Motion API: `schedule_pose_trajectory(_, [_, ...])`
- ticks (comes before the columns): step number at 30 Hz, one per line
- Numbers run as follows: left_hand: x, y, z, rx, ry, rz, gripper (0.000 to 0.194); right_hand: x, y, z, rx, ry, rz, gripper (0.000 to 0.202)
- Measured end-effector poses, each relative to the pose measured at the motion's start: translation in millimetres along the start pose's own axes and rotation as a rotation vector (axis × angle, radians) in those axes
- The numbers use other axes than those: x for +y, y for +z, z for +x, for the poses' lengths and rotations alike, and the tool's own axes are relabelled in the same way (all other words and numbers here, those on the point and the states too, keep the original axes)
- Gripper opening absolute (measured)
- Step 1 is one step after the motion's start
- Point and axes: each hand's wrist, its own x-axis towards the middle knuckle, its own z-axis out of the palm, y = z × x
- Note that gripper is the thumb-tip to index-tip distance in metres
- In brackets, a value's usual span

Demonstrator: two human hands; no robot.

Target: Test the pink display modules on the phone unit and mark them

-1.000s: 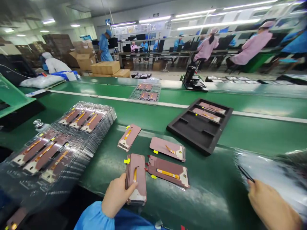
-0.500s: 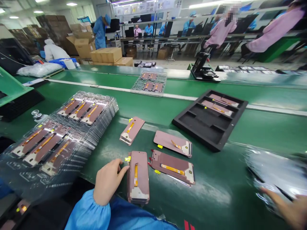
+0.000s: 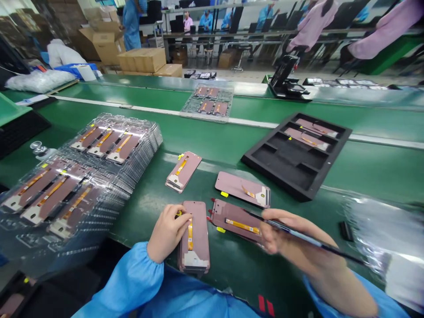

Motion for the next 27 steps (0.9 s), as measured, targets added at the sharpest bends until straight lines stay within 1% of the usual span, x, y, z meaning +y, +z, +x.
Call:
schedule_pose_trajectory(1, [0,1.2,-1,0.005,-0.008,-0.011,0.022,3,11,7,-0.107,0.058,0.106,0.027])
schedule_pose_trajectory(2, [1,2.3,-2,0.010,-0.014,-0.022,0.023,7,21,13,-0.178,0.101,0.198,0.026])
schedule_pose_trajectory(3, [1,3.4,-2,0.015,-0.019,-0.032,0.024,13,29,17,-0.206,0.125,0.265,0.027])
schedule_pose_trajectory(4, [2,4.6,-3,0.022,-0.028,-0.041,0.025,20,37,21,-0.188,0.119,0.290,0.026])
schedule_pose_trajectory(6, [3,7.0,-3,0.037,-0.056,-0.062,0.024,36,52,25,-0.111,0.062,0.264,0.026])
schedule_pose_trajectory(9, [5,9.7,-2,0.053,-0.126,-0.101,0.021,59,74,28,-0.004,-0.068,0.116,0.032])
schedule_pose_trajectory(11, [6,10.4,-1,0.047,-0.173,-0.129,0.020,71,83,29,0.010,-0.140,-0.006,0.033])
schedule_pose_trajectory(13, [7,10.3,0,0.033,-0.204,-0.160,0.019,80,88,30,0.024,-0.243,-0.179,0.028])
schedule_pose_trajectory(16, [7,10.0,0,0.032,-0.223,-0.191,0.018,91,89,31,0.069,-0.476,-0.496,0.015])
schedule_pose_trajectory(17, [7,10.0,0,0.034,-0.227,-0.198,0.018,94,89,31,0.078,-0.540,-0.577,0.013])
schedule_pose_trajectory(19, [6,10.1,0,0.031,-0.236,-0.208,0.018,99,89,31,0.065,-0.615,-0.672,0.010])
schedule_pose_trajectory(21, [6,10.3,0,0.023,-0.245,-0.219,0.018,101,91,32,0.045,-0.651,-0.702,0.009])
schedule_pose_trajectory(23, [7,10.3,0,0.014,-0.257,-0.230,0.018,102,92,34,0.032,-0.654,-0.709,0.011])
schedule_pose_trajectory(27, [7,9.6,1,0.001,-0.278,-0.242,0.017,102,94,39,0.035,-0.591,-0.726,0.015])
